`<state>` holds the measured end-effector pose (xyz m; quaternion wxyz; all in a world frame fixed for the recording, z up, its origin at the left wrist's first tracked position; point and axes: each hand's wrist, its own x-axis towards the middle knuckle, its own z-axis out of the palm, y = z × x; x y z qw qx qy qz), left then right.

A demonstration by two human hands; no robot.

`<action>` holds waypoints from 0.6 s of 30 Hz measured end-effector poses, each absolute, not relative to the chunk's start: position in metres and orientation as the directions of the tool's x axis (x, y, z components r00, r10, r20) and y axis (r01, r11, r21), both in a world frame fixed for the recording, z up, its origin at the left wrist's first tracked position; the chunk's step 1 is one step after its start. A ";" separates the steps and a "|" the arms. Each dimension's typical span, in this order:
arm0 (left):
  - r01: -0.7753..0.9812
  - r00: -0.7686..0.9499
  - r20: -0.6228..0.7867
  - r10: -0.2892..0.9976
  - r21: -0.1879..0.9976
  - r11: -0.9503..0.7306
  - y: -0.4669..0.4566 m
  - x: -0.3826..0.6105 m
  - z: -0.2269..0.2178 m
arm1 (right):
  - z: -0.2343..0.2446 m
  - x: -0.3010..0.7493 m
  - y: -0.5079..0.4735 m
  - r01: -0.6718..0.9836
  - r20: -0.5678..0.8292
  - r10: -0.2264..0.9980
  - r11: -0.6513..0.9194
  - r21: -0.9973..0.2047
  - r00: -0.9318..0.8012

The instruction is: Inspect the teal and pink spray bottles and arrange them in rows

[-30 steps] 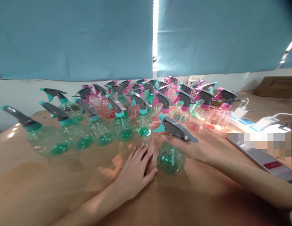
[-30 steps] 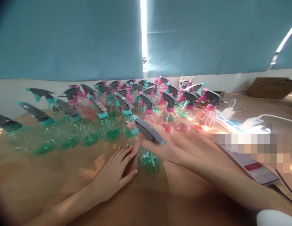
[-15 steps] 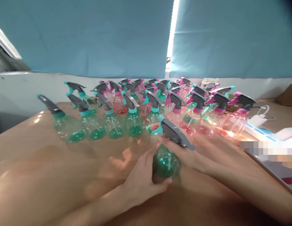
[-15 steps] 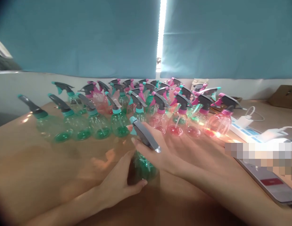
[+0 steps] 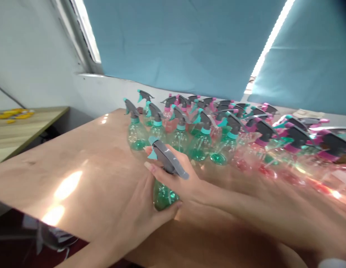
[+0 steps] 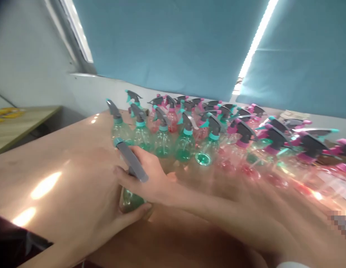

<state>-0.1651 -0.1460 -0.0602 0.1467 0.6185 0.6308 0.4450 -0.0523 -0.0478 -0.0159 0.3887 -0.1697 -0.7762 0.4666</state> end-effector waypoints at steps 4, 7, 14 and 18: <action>0.766 -0.240 0.391 0.888 0.638 -0.073 -0.159 -0.206 -0.052 | 0.000 -0.082 -0.036 -0.044 0.435 0.391 0.700 -0.712 -0.811; 0.827 -0.272 0.471 0.839 0.560 -0.046 -0.160 -0.239 -0.045 | 0.015 -0.092 -0.023 0.048 0.291 0.262 0.813 -0.580 -0.920; 0.806 -0.414 0.483 0.771 0.588 0.064 -0.138 -0.313 -0.042 | 0.042 -0.122 0.012 0.273 0.513 0.484 0.859 -0.432 -0.709; 0.793 -0.463 0.533 0.708 0.606 0.062 -0.112 -0.339 -0.048 | 0.052 -0.150 0.030 0.460 0.575 0.523 0.847 -0.267 -0.629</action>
